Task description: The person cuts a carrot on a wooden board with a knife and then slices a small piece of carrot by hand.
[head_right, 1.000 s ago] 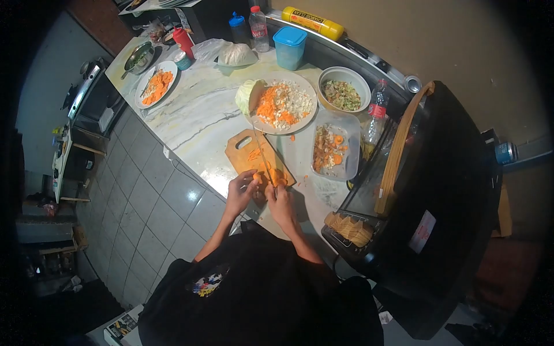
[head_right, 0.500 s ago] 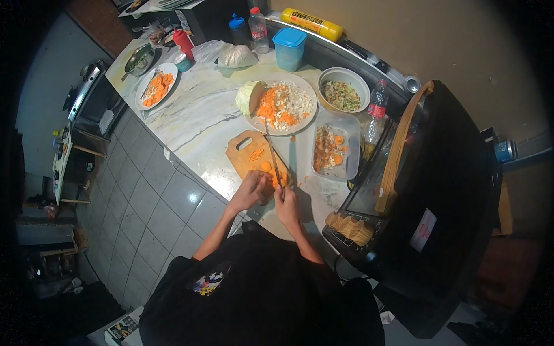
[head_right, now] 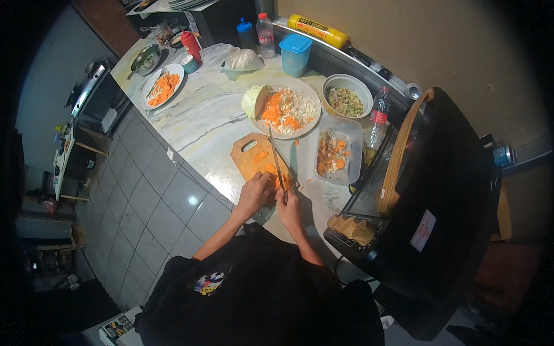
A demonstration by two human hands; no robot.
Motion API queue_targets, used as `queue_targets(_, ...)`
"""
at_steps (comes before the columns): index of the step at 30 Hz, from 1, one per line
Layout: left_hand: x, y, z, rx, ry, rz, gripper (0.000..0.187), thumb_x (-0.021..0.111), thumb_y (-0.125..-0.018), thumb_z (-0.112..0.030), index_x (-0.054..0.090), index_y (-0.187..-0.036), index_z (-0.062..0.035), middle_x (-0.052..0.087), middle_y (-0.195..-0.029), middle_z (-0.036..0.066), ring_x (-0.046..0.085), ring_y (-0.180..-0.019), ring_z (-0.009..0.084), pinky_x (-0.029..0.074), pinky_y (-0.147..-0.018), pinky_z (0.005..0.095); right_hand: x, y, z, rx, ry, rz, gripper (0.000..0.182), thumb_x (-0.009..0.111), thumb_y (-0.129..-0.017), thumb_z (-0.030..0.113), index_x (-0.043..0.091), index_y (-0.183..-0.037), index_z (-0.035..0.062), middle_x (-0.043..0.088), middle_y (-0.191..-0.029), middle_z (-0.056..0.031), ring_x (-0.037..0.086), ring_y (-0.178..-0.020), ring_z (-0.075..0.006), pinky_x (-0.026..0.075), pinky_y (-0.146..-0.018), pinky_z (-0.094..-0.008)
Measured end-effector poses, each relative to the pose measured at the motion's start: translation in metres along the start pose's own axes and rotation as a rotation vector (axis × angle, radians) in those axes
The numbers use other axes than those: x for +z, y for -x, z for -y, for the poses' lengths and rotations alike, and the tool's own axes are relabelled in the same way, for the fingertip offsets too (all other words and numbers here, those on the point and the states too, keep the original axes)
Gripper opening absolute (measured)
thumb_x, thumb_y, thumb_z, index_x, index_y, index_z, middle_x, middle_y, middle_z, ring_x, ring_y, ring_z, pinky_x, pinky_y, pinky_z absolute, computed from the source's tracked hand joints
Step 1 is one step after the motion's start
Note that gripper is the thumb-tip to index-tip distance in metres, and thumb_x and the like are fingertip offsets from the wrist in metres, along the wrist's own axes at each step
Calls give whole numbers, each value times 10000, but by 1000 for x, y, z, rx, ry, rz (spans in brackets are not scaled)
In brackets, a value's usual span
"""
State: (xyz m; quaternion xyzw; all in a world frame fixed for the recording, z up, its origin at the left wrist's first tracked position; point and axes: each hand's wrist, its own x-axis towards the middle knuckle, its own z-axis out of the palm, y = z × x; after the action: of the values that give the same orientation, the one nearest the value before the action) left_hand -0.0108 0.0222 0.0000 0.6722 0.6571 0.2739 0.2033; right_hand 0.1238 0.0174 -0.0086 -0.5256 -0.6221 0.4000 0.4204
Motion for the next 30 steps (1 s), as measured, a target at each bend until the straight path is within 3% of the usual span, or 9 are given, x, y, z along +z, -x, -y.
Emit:
queue_targets(10, -3, 2, 4, -45, -63, 23, 181, 654, -766, -185, 574, -877, -66, 572, -843, 125, 604, -724, 330, 482, -590, 405, 3, 3, -11, 25, 69, 20, 350, 487, -921, 222, 467, -693, -43, 380, -501, -129, 382, -445, -206, 308, -456, -362)
queue_targets(13, -14, -2, 9, -14, 50, 36, 181, 661, -765, -207, 599, -834, -52, 567, -783, 132, 596, -701, 333, 469, -592, 411, 2, 4, -8, -2, 50, -4, 363, 488, -921, 226, 456, -677, -42, 377, -497, -128, 380, -443, -207, 307, -455, -365)
queue_targets(16, -25, -14, 18, 43, 94, -18, 195, 661, -783, -225, 600, -824, -45, 557, -728, 131, 580, -640, 300, 447, -563, 376, 2, 3, -9, -8, 42, -22, 374, 487, -921, 227, 450, -665, -43, 376, -493, -126, 380, -441, -209, 308, -455, -367)
queue_targets(19, -34, -31, 23, -48, 174, -51, 209, 664, -793, -204, 583, -807, -12, 530, -643, 136, 523, -556, 223, 410, -529, 317, 2, 4, -11, 15, 46, -10, 377, 487, -921, 227, 449, -661, -43, 380, -492, -125, 382, -441, -211, 309, -456, -369)
queue_targets(23, -26, -46, 29, -58, 179, -44, 171, 659, -790, -191, 586, -769, -38, 579, -613, 122, 570, -562, 282, 420, -516, 360, 5, 6, -17, 16, 56, 0, 375, 488, -920, 223, 451, -660, -44, 380, -493, -126, 375, -441, -206, 305, -455, -366)
queue_targets(30, -9, -50, 28, -70, 173, -97, 137, 652, -788, -162, 587, -803, -42, 600, -641, 124, 596, -607, 303, 442, -536, 372, 6, 7, -17, 26, 33, 15, 366, 494, -915, 209, 442, -651, -39, 361, -490, -121, 355, -441, -186, 293, -448, -362)
